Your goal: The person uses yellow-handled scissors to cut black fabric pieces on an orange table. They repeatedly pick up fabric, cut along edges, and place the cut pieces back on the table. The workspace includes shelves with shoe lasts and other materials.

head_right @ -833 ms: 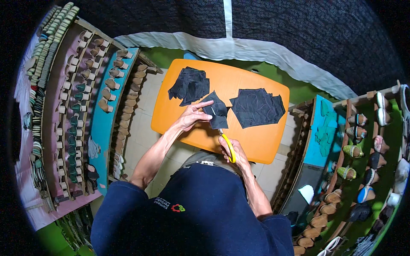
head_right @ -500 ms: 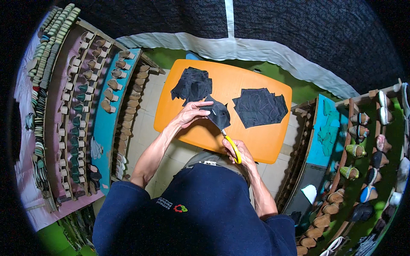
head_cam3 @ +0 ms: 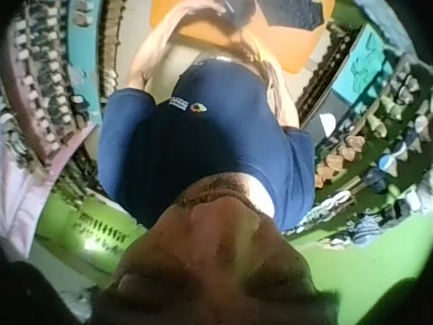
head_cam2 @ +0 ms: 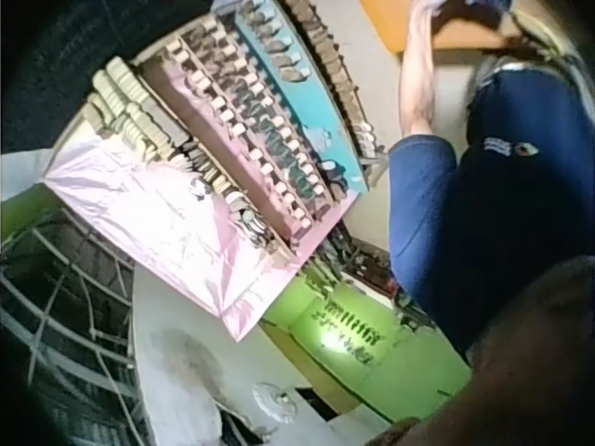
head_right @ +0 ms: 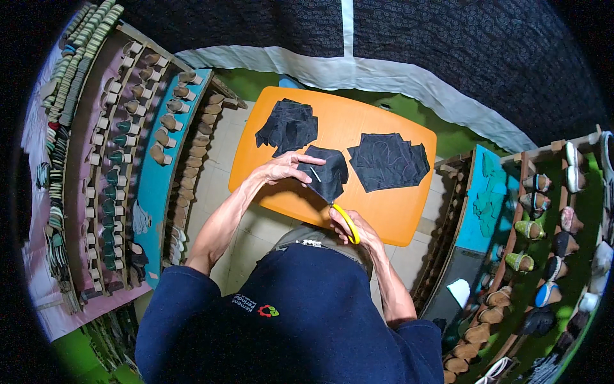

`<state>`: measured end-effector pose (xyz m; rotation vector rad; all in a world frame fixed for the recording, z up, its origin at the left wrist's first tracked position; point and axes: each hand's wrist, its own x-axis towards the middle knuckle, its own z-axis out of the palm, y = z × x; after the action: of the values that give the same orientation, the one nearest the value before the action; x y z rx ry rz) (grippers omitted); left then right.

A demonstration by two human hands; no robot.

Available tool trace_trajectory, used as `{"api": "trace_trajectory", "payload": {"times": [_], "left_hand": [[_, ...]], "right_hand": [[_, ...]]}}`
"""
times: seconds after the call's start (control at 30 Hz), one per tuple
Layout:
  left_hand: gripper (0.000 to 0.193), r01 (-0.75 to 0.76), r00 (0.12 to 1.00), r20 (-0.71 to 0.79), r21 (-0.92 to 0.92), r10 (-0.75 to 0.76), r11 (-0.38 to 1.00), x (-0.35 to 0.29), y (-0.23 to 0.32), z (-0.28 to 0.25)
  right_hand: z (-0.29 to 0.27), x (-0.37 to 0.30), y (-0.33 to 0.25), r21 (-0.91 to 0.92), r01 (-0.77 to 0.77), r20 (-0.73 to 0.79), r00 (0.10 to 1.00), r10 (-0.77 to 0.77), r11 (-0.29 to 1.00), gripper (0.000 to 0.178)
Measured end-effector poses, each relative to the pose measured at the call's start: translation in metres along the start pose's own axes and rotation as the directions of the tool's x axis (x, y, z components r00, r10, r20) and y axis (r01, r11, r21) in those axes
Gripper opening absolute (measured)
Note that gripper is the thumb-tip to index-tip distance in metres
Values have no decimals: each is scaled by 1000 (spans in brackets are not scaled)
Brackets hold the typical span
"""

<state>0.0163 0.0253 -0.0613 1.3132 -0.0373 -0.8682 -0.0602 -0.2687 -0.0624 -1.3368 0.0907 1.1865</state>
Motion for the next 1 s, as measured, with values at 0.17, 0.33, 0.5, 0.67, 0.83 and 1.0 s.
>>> {"api": "trace_trajectory", "payload": {"times": [0.17, 0.33, 0.5, 0.67, 0.83, 1.0], "left_hand": [[68, -12, 1000, -9, -10, 12, 1000, -2, 4, 1], [65, -70, 993, -94, 51, 74, 996, 4, -8, -8], [63, -55, 987, -148, 72, 66, 996, 1, 4, -5], [61, -109, 980, -175, -60, 97, 992, 8, -14, -10], [58, -158, 953, -274, -94, 127, 983, 6, -11, 2], [56, -155, 953, -285, -147, 108, 977, 2, -14, -1]], "right_hand": [[1, -5, -9, -19, -7, -25, 1000, 7, 1000, 54], [1, -8, -14, -122, 5, -56, 998, -12, 993, 65], [2, -12, -16, -121, 29, -87, 995, -39, 992, 64], [4, -9, -13, -47, 33, -110, 993, -38, 998, 53], [4, -7, -9, -40, 31, -134, 990, -37, 999, 53], [8, -6, -7, 4, 13, -132, 991, -13, 1000, 52]]}}
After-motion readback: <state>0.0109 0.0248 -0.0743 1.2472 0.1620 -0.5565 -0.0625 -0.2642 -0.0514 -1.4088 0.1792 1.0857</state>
